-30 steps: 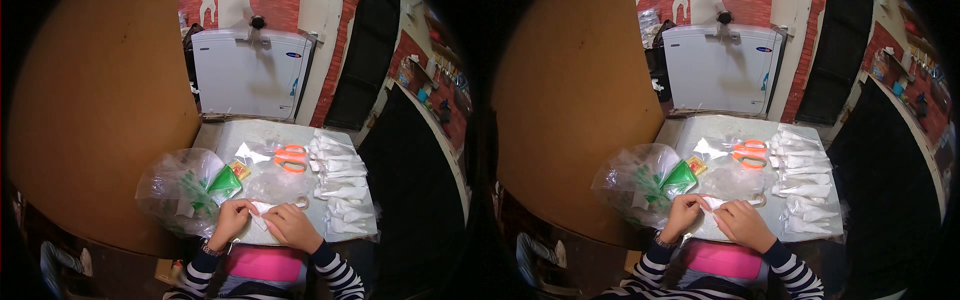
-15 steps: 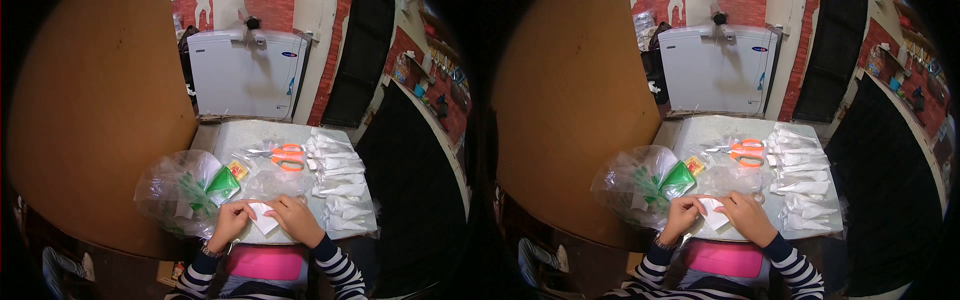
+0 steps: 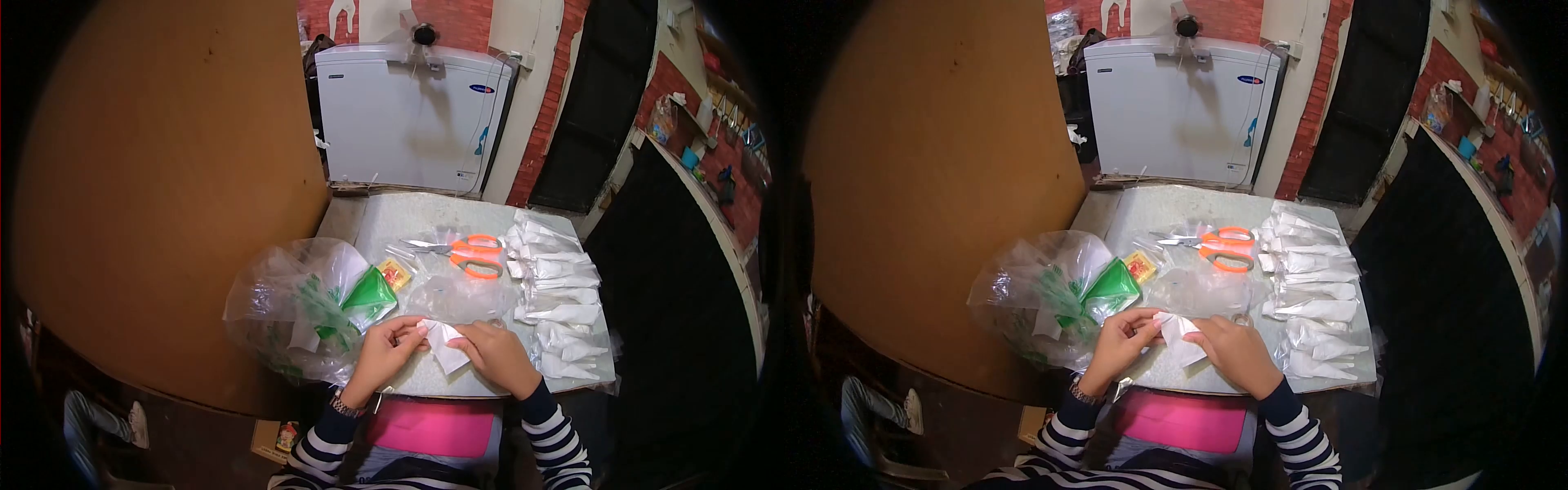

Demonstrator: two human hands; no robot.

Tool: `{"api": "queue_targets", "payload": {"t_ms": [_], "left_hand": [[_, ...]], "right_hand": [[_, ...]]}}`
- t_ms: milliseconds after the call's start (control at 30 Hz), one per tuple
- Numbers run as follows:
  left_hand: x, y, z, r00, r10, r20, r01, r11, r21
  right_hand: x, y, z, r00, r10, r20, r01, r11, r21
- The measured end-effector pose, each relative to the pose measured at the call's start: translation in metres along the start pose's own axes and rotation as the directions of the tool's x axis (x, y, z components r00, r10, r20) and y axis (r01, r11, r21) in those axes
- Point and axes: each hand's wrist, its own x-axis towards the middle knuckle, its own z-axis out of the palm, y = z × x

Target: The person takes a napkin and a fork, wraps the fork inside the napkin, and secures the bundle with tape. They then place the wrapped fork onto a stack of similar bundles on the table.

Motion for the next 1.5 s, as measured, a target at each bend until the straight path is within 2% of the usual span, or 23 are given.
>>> {"api": "queue_targets", "payload": {"t_ms": [133, 533, 833, 1067, 1267, 1367, 1467, 1500], "left_hand": [[0.000, 0.001, -0.002, 1.000, -0.009, -0.029, 0.010, 0.999, 0.051], [0.001, -0.002, -0.006, 0.999, -0.036, -0.011, 0.036, 0.999, 0.001], [0.002, -0.001, -0.008, 0.999, -0.039, 0.015, 0.040, 0.999, -0.013], [0.001, 0.002, -0.007, 0.998, -0.054, 0.025, 0.055, 0.998, -0.039], [-0.001, 0.014, -0.008, 0.991, -0.038, 0.125, 0.076, 0.945, -0.318], [-0.004, 0.013, 0.002, 0.994, 0.068, 0.091, -0.064, 0.997, -0.044], [-0.005, 0.014, 0.005, 0.995, -0.010, 0.102, -0.007, 0.985, 0.171], [-0.003, 0.011, 0.004, 0.995, -0.010, 0.101, -0.006, 0.987, 0.158]], "right_hand": [[0.000, -0.005, 0.003, 1.000, 0.028, 0.011, -0.028, 0.999, 0.035], [0.000, -0.009, 0.008, 0.998, -0.063, -0.023, 0.057, 0.978, -0.199], [0.000, -0.011, 0.007, 0.993, -0.111, -0.045, 0.096, 0.961, -0.258], [0.001, -0.006, 0.005, 0.991, -0.133, -0.031, 0.124, 0.972, -0.201], [0.001, -0.003, 0.007, 0.991, -0.125, -0.048, 0.116, 0.981, -0.155], [0.000, -0.002, 0.007, 0.991, -0.120, -0.054, 0.112, 0.986, -0.127], [-0.001, -0.001, 0.008, 0.992, -0.110, -0.064, 0.101, 0.987, -0.127], [-0.001, -0.002, 0.007, 0.993, -0.094, -0.064, 0.086, 0.990, -0.114]]}}
